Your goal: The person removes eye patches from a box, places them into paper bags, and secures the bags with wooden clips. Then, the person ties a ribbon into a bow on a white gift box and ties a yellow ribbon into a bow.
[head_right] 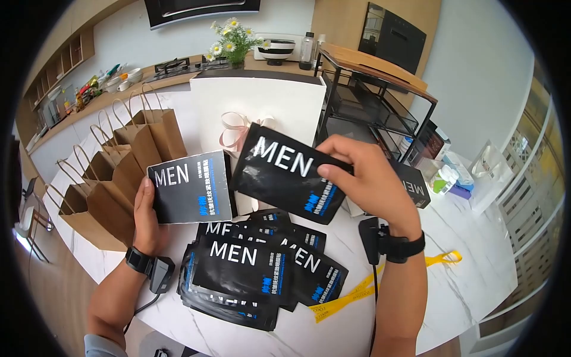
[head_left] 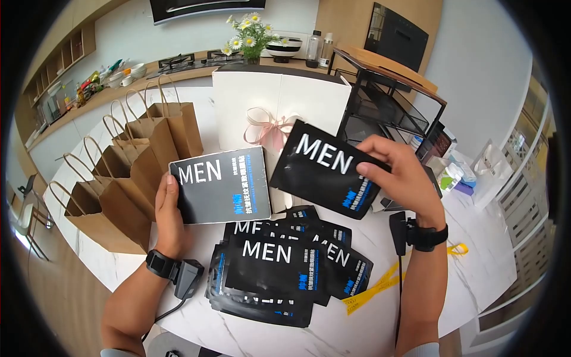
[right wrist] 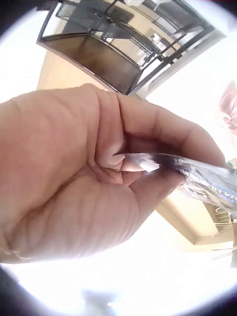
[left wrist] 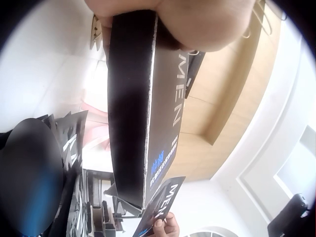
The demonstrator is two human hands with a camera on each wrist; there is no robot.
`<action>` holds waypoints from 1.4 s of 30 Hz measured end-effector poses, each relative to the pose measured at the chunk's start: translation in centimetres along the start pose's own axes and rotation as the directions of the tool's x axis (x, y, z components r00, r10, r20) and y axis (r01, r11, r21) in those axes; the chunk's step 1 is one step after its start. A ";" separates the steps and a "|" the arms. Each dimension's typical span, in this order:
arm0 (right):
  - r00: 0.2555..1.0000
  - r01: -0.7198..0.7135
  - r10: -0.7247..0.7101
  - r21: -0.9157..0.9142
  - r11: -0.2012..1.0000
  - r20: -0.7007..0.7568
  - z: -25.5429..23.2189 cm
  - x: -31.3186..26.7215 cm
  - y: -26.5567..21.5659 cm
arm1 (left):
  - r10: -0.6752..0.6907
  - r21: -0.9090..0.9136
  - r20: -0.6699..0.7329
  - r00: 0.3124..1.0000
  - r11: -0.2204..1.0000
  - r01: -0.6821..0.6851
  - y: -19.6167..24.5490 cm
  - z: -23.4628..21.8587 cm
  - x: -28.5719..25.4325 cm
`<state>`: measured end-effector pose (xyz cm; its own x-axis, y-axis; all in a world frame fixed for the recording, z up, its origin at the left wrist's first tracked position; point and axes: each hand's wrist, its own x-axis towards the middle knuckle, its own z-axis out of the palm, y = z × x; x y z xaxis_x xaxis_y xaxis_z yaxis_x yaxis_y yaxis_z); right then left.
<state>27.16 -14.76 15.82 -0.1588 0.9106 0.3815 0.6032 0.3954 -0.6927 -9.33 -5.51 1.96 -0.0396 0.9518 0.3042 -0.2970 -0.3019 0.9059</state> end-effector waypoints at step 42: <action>0.913 -0.331 0.219 0.310 0.891 0.345 7.7 1.7 -0.6 | -0.030 -0.069 0.180 0.983 0.997 0.043 0.4 0.6 -0.2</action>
<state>20.54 -12.53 12.19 -0.2823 0.9592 -0.0143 0.3478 0.0884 -0.9334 -8.88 -5.90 2.44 0.1422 0.9350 0.3248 -0.3639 -0.2558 0.8956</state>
